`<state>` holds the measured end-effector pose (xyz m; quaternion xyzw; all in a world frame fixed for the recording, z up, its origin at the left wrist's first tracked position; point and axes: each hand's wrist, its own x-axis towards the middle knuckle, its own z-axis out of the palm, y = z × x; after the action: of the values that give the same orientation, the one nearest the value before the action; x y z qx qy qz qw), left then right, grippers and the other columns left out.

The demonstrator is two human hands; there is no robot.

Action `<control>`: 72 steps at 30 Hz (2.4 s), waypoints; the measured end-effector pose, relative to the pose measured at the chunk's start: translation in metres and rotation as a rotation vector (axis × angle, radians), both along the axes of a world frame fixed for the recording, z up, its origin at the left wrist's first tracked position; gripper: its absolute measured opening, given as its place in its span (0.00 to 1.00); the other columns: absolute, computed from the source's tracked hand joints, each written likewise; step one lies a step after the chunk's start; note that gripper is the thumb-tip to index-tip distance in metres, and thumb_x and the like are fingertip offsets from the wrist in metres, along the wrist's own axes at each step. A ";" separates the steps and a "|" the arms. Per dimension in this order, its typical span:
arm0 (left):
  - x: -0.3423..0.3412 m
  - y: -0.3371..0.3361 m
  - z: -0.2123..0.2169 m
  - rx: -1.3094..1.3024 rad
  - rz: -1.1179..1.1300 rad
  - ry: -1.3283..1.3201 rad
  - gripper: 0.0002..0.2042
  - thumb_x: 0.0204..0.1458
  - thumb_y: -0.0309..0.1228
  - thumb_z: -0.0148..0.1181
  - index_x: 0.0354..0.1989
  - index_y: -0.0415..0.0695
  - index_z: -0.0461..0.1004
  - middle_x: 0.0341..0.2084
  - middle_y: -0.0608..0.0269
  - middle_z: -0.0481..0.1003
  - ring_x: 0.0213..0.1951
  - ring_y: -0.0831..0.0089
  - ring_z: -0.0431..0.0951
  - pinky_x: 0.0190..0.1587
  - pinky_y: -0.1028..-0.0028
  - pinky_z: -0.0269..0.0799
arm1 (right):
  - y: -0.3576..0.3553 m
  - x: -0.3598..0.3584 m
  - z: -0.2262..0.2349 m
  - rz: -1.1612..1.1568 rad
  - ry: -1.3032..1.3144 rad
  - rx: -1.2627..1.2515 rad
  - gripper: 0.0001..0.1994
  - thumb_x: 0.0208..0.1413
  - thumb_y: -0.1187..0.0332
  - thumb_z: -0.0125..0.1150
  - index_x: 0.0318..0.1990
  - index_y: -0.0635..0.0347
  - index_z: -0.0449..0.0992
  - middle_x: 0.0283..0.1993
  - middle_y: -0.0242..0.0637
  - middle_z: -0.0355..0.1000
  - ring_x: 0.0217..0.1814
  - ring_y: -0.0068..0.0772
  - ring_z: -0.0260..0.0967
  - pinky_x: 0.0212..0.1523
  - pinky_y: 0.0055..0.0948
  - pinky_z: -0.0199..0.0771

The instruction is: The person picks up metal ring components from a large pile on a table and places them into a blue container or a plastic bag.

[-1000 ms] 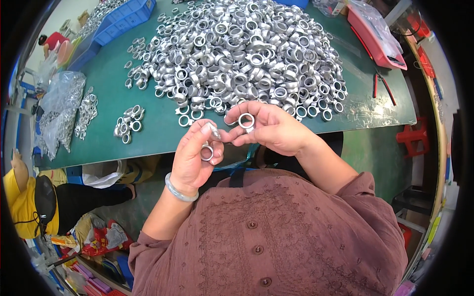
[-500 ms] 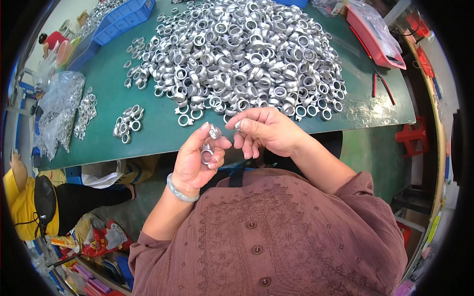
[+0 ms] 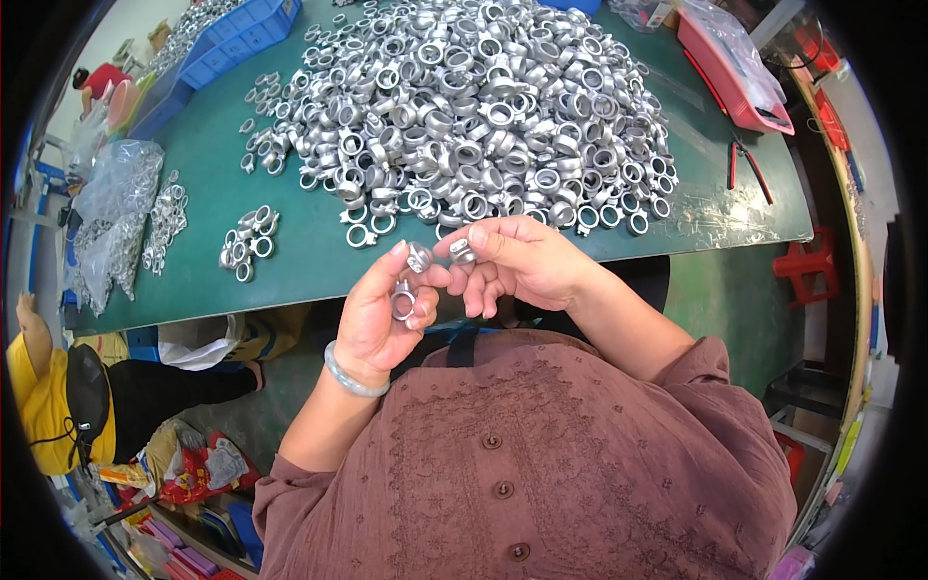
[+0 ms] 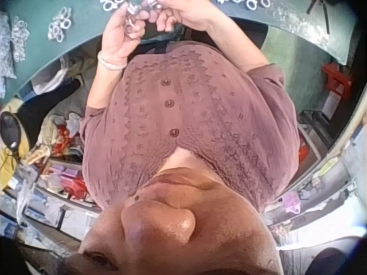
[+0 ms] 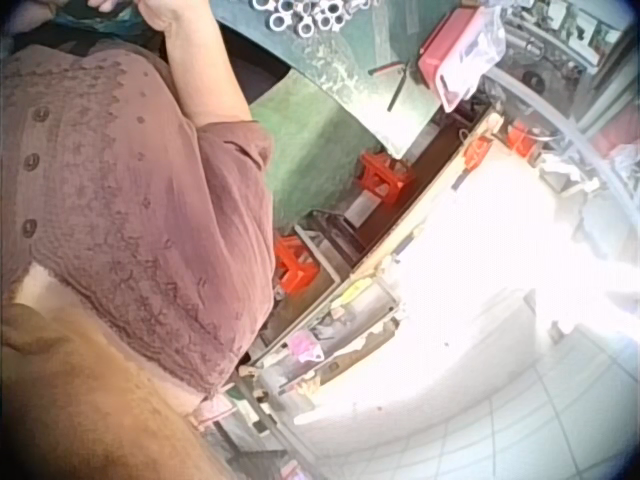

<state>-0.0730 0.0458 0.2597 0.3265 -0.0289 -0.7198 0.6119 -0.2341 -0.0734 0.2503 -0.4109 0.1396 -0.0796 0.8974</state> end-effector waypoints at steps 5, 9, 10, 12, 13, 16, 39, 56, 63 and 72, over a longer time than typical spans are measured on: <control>-0.004 0.000 0.004 -0.124 0.030 -0.164 0.10 0.54 0.33 0.50 0.39 0.41 0.66 0.29 0.59 0.73 0.21 0.82 0.67 0.21 0.86 0.62 | 0.001 0.000 0.004 0.001 -0.017 0.014 0.19 0.59 0.60 0.45 0.49 0.67 0.65 0.34 0.43 0.70 0.29 0.32 0.72 0.25 0.24 0.74; -0.010 0.002 0.003 -0.206 0.138 -0.365 0.14 0.48 0.23 0.56 0.43 0.41 0.64 0.30 0.62 0.71 0.23 0.82 0.66 0.23 0.85 0.61 | 0.005 0.002 0.005 -0.076 -0.023 -0.139 0.15 0.54 0.70 0.53 0.48 0.66 0.66 0.35 0.38 0.71 0.30 0.26 0.71 0.30 0.22 0.73; -0.011 0.002 0.003 -0.206 0.138 -0.364 0.14 0.48 0.23 0.56 0.43 0.41 0.64 0.30 0.62 0.71 0.23 0.82 0.66 0.23 0.85 0.61 | 0.005 0.002 0.004 -0.092 -0.043 -0.198 0.15 0.52 0.73 0.55 0.47 0.65 0.66 0.35 0.37 0.71 0.31 0.25 0.70 0.31 0.21 0.72; -0.013 0.003 0.003 -0.265 0.174 -0.692 0.15 0.46 0.20 0.58 0.43 0.41 0.64 0.30 0.64 0.70 0.25 0.83 0.66 0.24 0.84 0.61 | 0.006 0.002 0.003 -0.105 -0.050 -0.196 0.16 0.50 0.75 0.57 0.47 0.65 0.66 0.35 0.35 0.71 0.30 0.23 0.70 0.33 0.20 0.72; -0.015 0.003 0.006 -0.268 0.169 -0.742 0.17 0.44 0.18 0.58 0.43 0.40 0.64 0.30 0.66 0.70 0.27 0.84 0.67 0.27 0.85 0.63 | 0.005 0.002 0.003 -0.111 -0.052 -0.204 0.16 0.50 0.76 0.57 0.47 0.65 0.66 0.35 0.35 0.71 0.30 0.22 0.69 0.33 0.20 0.72; -0.019 0.002 0.007 -0.297 0.155 -0.921 0.17 0.44 0.18 0.58 0.43 0.40 0.64 0.31 0.67 0.71 0.29 0.85 0.68 0.31 0.86 0.64 | 0.006 0.003 0.004 -0.120 -0.056 -0.238 0.16 0.49 0.77 0.56 0.48 0.65 0.66 0.35 0.35 0.71 0.31 0.21 0.69 0.34 0.20 0.72; -0.013 0.011 0.005 -0.303 0.107 -0.819 0.14 0.45 0.18 0.57 0.41 0.36 0.65 0.32 0.62 0.72 0.33 0.79 0.73 0.37 0.81 0.69 | 0.012 0.008 0.011 -0.067 -0.017 -0.376 0.16 0.49 0.76 0.56 0.48 0.65 0.66 0.37 0.33 0.70 0.34 0.19 0.67 0.35 0.20 0.70; 0.026 0.028 -0.012 -0.272 0.220 -0.010 0.21 0.53 0.34 0.41 0.51 0.33 0.60 0.48 0.45 0.65 0.50 0.57 0.66 0.54 0.64 0.61 | 0.040 0.024 0.001 0.049 -0.027 -2.027 0.05 0.39 0.70 0.54 0.26 0.57 0.68 0.27 0.33 0.62 0.29 0.33 0.65 0.25 0.30 0.67; 0.023 0.029 -0.007 -0.339 0.199 0.007 0.23 0.53 0.34 0.38 0.55 0.34 0.56 0.51 0.43 0.62 0.54 0.55 0.63 0.57 0.62 0.58 | 0.050 0.029 -0.024 0.003 -0.144 -2.264 0.09 0.36 0.68 0.52 0.28 0.59 0.69 0.30 0.30 0.63 0.29 0.26 0.61 0.23 0.23 0.63; 0.023 0.029 -0.010 -0.340 0.215 0.024 0.23 0.53 0.34 0.37 0.56 0.33 0.54 0.52 0.43 0.60 0.55 0.54 0.62 0.58 0.62 0.57 | 0.063 0.030 -0.032 -0.221 -0.016 -2.350 0.09 0.36 0.66 0.52 0.27 0.58 0.72 0.30 0.32 0.63 0.33 0.29 0.61 0.26 0.24 0.64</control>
<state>-0.0502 0.0749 0.2500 0.2110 -0.1079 -0.6388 0.7320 -0.2038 -0.0101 0.2182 -0.9700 0.0100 -0.2391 -0.0425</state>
